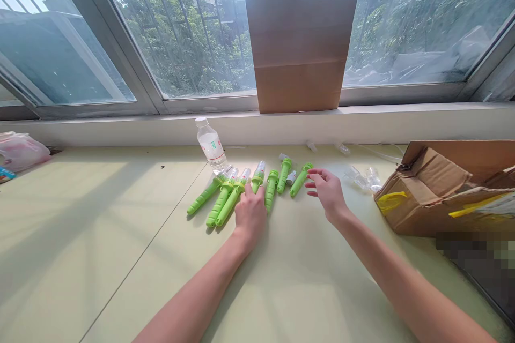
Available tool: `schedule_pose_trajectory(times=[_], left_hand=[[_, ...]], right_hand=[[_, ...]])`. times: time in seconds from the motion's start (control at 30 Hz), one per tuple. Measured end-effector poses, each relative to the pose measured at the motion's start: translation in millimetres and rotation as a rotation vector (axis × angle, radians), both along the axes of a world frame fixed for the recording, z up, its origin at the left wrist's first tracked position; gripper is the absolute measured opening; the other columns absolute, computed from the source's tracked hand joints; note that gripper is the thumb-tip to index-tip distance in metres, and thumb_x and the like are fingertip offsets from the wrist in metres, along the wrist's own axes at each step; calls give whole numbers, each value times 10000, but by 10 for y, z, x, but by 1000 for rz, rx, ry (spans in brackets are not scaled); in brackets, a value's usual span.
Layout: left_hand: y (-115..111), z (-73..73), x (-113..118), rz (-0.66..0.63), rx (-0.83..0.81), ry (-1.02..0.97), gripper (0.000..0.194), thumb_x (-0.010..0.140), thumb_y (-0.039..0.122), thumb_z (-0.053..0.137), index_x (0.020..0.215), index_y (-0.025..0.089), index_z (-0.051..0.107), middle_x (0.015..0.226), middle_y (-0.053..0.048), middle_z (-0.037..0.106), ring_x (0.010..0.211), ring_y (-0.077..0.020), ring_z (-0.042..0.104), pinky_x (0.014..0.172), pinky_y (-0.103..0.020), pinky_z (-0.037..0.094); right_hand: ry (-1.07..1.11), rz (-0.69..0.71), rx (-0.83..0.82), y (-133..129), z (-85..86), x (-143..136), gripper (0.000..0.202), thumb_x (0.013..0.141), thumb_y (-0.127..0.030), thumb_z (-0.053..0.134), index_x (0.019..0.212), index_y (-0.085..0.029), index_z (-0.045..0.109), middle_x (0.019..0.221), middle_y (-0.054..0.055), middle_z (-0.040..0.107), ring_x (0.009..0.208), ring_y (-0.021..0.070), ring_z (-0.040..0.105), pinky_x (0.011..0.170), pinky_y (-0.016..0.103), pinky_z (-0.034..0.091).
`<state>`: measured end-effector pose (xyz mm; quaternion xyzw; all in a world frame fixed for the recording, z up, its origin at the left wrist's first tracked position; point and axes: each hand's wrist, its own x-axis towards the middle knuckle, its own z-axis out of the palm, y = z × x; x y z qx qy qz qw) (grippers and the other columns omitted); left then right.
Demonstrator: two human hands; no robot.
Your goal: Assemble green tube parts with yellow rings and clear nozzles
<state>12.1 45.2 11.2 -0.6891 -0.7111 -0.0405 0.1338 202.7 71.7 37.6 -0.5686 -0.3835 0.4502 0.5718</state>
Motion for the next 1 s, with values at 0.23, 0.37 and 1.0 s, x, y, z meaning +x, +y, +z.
schedule_pose_trajectory(times=[0.23, 0.37, 1.0], left_hand=[[25, -21, -14, 3, -16, -6, 293, 894, 75, 433, 1059, 151, 664, 1088, -159, 585, 872, -247, 665, 630, -283, 541], [28, -28, -21, 6, -22, 4, 312, 872, 58, 444, 1057, 147, 678, 1089, -164, 591, 875, -248, 646, 645, -292, 528], [-72, 11, 92, -219, 177, 16, 322, 1000, 245, 396, 1126, 156, 678, 940, -142, 640, 909, -293, 601, 721, -360, 463]], right_hand=[[-11, 2, 2, -11, -8, -11, 227, 699, -341, 653, 869, -200, 701, 946, 58, 707, 747, 187, 686, 558, 277, 542], [-18, 9, -4, -23, -6, -19, 222, 699, -340, 656, 867, -202, 704, 957, 62, 712, 761, 196, 688, 561, 282, 538], [-35, 20, -25, -31, 4, -37, 187, 714, -329, 640, 843, -208, 702, 941, 57, 700, 740, 190, 679, 570, 289, 534]])
